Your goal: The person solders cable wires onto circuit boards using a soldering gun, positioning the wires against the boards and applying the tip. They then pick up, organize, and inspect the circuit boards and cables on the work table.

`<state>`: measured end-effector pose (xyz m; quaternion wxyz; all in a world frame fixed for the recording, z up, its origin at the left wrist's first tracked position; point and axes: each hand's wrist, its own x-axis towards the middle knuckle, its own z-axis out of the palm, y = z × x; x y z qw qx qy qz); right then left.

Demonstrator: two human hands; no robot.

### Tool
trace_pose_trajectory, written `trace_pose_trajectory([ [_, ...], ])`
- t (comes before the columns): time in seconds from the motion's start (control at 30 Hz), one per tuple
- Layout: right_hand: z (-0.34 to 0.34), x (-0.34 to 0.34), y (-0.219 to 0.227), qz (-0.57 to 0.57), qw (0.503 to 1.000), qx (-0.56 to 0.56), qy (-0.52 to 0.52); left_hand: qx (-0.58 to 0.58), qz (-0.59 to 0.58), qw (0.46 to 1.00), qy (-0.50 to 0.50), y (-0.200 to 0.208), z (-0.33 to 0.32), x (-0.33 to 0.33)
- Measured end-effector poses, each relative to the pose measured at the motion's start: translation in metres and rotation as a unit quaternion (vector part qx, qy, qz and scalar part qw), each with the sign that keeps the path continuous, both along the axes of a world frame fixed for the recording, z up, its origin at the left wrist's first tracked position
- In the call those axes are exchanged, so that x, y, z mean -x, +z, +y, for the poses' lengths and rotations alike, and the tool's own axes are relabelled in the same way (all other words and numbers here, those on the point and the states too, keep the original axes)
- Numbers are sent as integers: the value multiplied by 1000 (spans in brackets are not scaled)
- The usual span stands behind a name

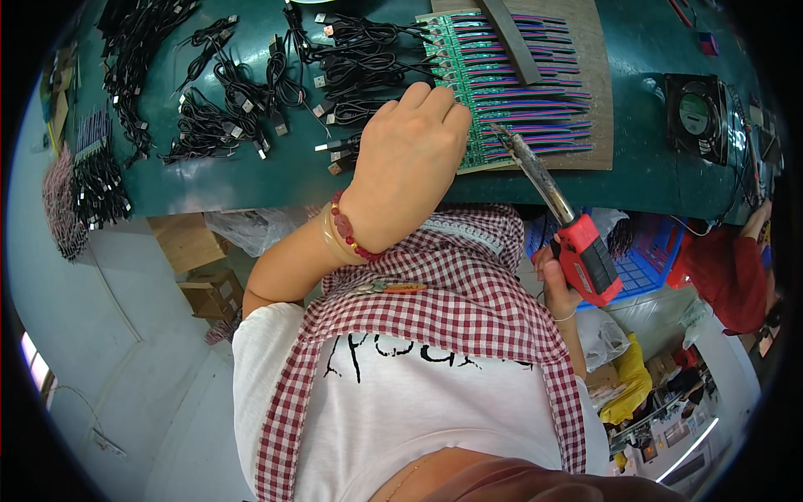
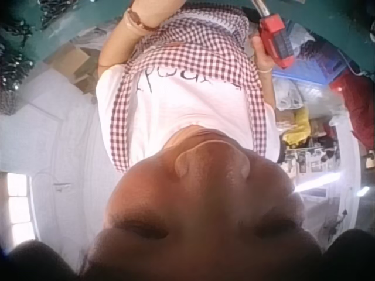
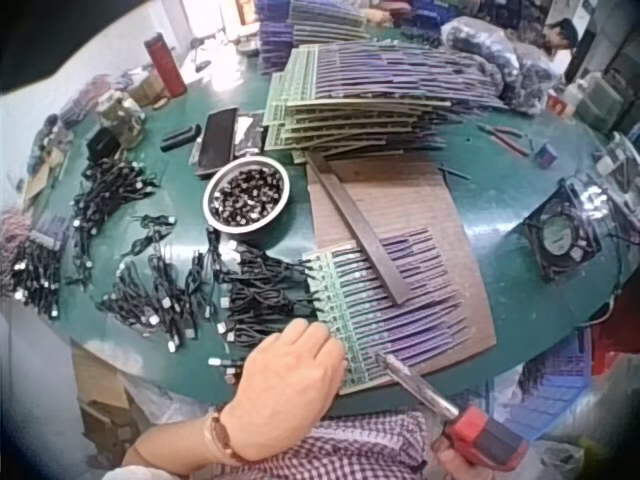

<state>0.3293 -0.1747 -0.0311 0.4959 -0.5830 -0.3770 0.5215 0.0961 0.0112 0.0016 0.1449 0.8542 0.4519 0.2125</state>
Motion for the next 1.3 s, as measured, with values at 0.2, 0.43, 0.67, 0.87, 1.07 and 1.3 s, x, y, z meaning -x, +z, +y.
trace_pose_trajectory([
  [0.2, -5, 1, -10, -81, 997, -12, 4, 1, 7, 1000, -1, -1, 0, 2],
  [0.43, 0, 2, -9, -124, 992, -27, -3, 4, 18, 1000, 0, -1, 0, 2],
  [0.67, 29, -14, 28, 11, 987, -144, -63, -1, 14, 1000, -5, 1, 0, -7],
  [0.87, 55, -76, 68, -143, 898, -314, -274, 20, 16, 1000, 15, 9, -2, -3],
  [1.07, 103, -143, 56, -300, 824, -165, -451, 0, 16, 1000, 14, 7, -2, 5],
  [1.3, 105, -191, 36, -201, 827, -238, -467, -25, 35, 999, 29, 3, -9, -3],
])
